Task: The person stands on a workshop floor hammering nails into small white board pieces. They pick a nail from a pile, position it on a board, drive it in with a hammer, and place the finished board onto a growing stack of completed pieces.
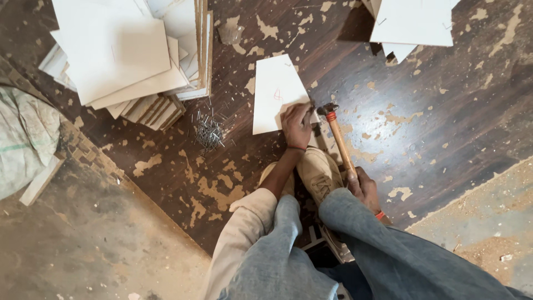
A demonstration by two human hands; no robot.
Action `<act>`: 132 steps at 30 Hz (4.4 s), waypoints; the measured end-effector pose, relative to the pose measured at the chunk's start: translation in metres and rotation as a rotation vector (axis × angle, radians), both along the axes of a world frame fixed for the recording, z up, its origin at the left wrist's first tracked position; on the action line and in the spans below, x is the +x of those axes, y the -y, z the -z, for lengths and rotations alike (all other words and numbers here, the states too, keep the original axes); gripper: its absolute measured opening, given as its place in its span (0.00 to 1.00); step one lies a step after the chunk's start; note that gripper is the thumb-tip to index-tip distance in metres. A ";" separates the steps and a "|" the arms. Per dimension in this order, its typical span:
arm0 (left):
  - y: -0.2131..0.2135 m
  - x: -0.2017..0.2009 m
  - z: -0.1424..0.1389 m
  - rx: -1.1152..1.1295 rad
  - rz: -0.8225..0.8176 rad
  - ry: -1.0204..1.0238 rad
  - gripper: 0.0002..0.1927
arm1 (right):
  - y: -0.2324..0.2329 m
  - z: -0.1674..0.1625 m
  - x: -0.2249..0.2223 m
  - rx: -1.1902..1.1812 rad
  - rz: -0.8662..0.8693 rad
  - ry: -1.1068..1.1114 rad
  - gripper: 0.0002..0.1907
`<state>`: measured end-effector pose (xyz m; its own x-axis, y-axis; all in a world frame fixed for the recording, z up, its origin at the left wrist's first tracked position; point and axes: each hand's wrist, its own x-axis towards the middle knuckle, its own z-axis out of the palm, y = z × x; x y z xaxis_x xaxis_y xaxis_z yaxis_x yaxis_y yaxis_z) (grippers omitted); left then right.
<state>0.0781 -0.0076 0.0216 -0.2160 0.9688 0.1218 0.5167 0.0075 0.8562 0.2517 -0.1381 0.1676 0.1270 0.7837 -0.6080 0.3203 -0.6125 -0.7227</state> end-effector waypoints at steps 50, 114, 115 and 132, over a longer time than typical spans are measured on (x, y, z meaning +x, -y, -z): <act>0.014 -0.173 0.004 0.142 -0.339 -0.150 0.08 | 0.023 0.067 0.039 0.197 0.166 0.221 0.23; -0.099 -0.088 -0.008 0.028 -0.102 -0.030 0.20 | -0.121 0.068 -0.049 0.093 -0.457 0.369 0.26; -0.100 -0.088 -0.009 0.041 -0.112 -0.033 0.20 | -0.122 0.070 -0.044 0.132 -0.418 0.316 0.26; 0.008 -0.199 -0.004 -0.131 -0.291 -0.797 0.07 | 0.068 0.121 0.125 0.230 -0.208 0.163 0.22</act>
<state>-0.1212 -0.0160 0.0256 -0.3558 0.9048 0.2339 0.9257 0.3068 0.2214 0.3771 -0.2062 0.0466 0.0313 0.9171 -0.3973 0.5438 -0.3492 -0.7632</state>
